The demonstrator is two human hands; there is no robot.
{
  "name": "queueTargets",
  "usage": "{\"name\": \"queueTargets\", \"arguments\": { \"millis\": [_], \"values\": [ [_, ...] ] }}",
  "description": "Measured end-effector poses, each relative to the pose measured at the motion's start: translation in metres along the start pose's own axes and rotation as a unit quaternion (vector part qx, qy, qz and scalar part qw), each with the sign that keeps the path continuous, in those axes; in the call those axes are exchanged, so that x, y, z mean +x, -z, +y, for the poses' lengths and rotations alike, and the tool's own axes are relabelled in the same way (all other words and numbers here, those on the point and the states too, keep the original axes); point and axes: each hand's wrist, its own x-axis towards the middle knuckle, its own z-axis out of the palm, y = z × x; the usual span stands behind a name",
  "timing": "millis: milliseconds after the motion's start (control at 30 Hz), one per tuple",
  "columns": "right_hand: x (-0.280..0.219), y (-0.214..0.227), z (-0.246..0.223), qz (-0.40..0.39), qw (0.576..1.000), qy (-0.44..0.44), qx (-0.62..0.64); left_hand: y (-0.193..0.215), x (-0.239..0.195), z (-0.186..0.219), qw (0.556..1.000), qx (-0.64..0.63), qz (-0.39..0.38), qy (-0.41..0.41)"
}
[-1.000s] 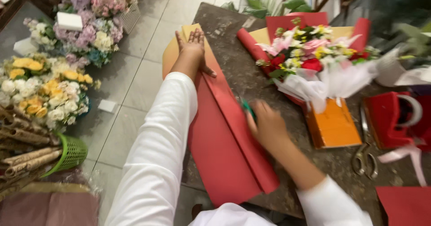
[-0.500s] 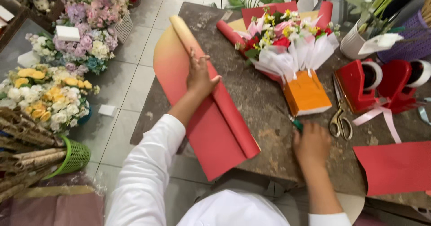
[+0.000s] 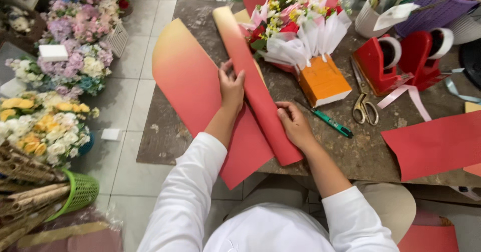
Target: The person prepares wrapping paper using a utility knife to cut sheets to size, then folds and layers the paper around a bouquet of lilies and roses, securing the arrangement with tape.
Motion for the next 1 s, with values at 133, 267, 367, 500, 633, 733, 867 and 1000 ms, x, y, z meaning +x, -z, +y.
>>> {"name": "queueTargets", "arguments": {
  "millis": [133, 267, 367, 500, 633, 733, 867, 1000],
  "values": [
    [0.022, -0.007, 0.008, -0.031, 0.996, 0.042, -0.073, 0.003, -0.008, -0.009, 0.98, -0.176, 0.03, 0.091],
    [0.034, -0.014, 0.011, -0.059, 0.996, 0.025, 0.057, 0.008, -0.003, -0.019, 0.946, -0.285, 0.04, 0.15],
    [0.016, -0.013, -0.049, -0.135, 0.973, -0.044, 0.185, 0.007, 0.001, -0.022, 0.934, -0.29, 0.076, 0.196],
    [0.007, -0.012, -0.068, -0.113, 0.991, 0.024, 0.07, 0.012, 0.001, -0.022, 0.918, -0.287, 0.121, 0.245],
    [-0.023, 0.011, -0.068, 0.005, 0.791, 0.353, -0.499, 0.021, -0.003, -0.025, 0.971, -0.109, 0.016, 0.211],
    [-0.041, 0.039, -0.059, 0.014, 0.747, 0.392, -0.536, 0.02, -0.005, -0.023, 0.955, -0.116, -0.004, 0.273],
    [-0.067, 0.075, -0.072, 0.06, 0.654, 0.392, -0.644, 0.017, -0.009, 0.01, 0.936, -0.124, -0.044, 0.328],
    [-0.102, 0.074, -0.077, 0.01, 0.684, 0.405, -0.607, 0.016, -0.014, 0.018, 0.91, -0.091, -0.086, 0.395]
  ]
}}
